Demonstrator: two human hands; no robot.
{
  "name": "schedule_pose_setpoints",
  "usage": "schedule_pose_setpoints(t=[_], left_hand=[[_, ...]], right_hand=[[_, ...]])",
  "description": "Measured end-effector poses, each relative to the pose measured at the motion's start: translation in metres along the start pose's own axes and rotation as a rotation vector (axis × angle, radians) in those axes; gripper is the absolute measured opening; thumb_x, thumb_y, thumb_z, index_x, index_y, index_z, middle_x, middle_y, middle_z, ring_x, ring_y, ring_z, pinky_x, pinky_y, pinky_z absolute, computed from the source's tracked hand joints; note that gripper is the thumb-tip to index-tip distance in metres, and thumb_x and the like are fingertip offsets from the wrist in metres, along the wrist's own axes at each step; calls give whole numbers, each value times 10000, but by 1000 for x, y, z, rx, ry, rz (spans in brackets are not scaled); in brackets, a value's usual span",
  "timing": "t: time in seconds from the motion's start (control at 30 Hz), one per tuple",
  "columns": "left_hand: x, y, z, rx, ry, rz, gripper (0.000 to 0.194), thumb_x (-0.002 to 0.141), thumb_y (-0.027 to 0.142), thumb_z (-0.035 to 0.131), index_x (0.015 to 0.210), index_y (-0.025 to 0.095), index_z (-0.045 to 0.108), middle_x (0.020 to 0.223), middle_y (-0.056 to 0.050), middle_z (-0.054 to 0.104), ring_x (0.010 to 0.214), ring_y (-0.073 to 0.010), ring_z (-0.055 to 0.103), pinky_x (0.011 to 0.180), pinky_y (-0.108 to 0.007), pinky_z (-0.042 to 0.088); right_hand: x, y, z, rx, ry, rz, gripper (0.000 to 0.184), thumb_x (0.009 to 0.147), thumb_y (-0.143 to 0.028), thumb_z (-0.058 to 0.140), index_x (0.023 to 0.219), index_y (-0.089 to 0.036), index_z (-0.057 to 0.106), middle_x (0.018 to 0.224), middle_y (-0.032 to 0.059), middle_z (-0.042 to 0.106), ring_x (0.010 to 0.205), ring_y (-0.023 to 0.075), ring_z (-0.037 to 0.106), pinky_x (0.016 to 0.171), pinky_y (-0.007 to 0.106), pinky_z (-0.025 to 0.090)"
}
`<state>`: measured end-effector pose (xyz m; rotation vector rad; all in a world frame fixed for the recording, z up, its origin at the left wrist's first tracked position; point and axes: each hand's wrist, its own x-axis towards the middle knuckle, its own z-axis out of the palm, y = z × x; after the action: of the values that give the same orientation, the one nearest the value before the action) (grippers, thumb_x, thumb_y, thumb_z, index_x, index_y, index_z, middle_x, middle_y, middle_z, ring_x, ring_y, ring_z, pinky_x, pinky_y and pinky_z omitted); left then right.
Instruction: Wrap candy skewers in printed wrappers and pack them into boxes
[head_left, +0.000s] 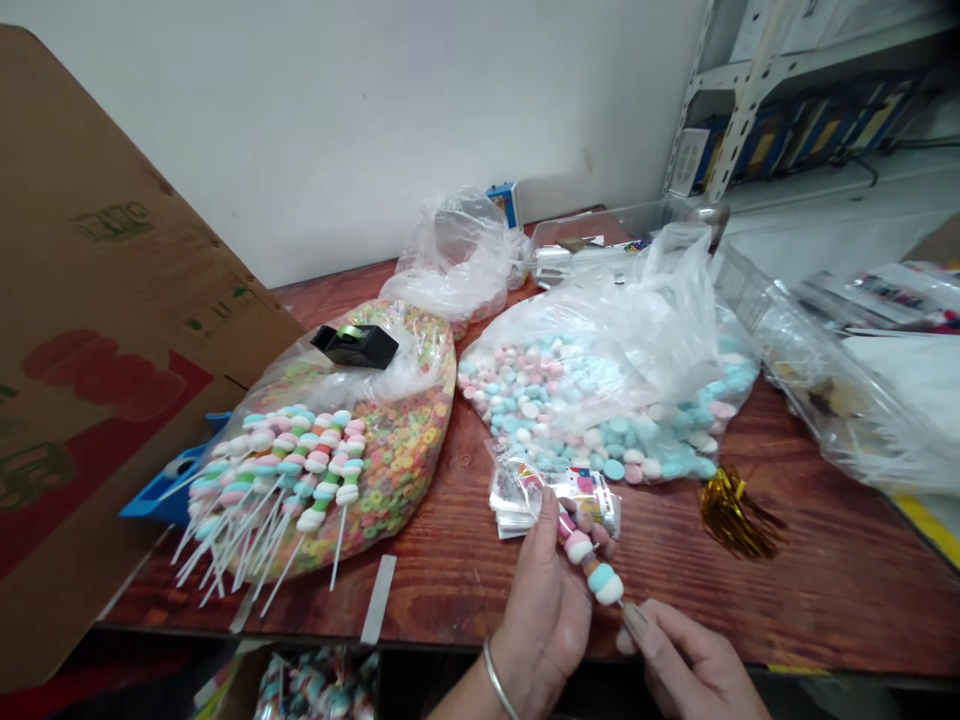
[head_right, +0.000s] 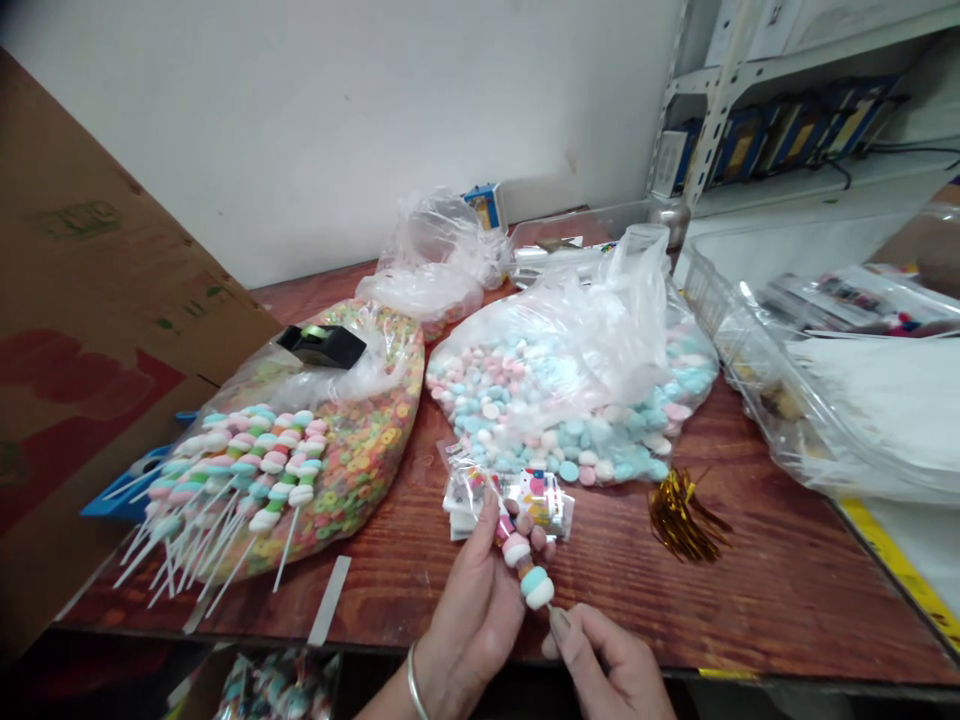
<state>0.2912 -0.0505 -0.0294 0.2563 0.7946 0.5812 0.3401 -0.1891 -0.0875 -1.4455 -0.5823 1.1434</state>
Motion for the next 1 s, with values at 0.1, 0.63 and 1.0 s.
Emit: schedule_pose_setpoints(t=[0.1, 0.63, 1.0], left_hand=[[3, 8, -1, -8, -16, 48, 288, 828, 385, 647, 981, 144, 609, 887, -75, 653, 792, -165, 634, 704, -268, 520], [-3, 0, 12, 1, 104, 50, 299, 765, 434, 702, 779, 153, 600, 641, -17, 597, 561, -127, 565, 541, -233, 483], [5, 10, -6, -35, -83, 35, 172, 841, 301, 645, 938, 160, 620, 848, -39, 640, 792, -157, 628, 823, -323, 511]], right_hand=[[0, 5, -1, -6, -10, 26, 450, 909, -561, 464, 756, -171, 628, 532, -73, 298, 452, 86, 269, 402, 194, 221], [4, 3, -3, -919, 271, -695, 120, 893, -206, 559, 942, -195, 668, 685, 22, 627, 618, 163, 617, 633, 245, 475], [3, -12, -1, -424, 161, -263, 300, 954, -375, 450, 757, -205, 600, 710, -9, 615, 651, 139, 582, 630, 180, 449]])
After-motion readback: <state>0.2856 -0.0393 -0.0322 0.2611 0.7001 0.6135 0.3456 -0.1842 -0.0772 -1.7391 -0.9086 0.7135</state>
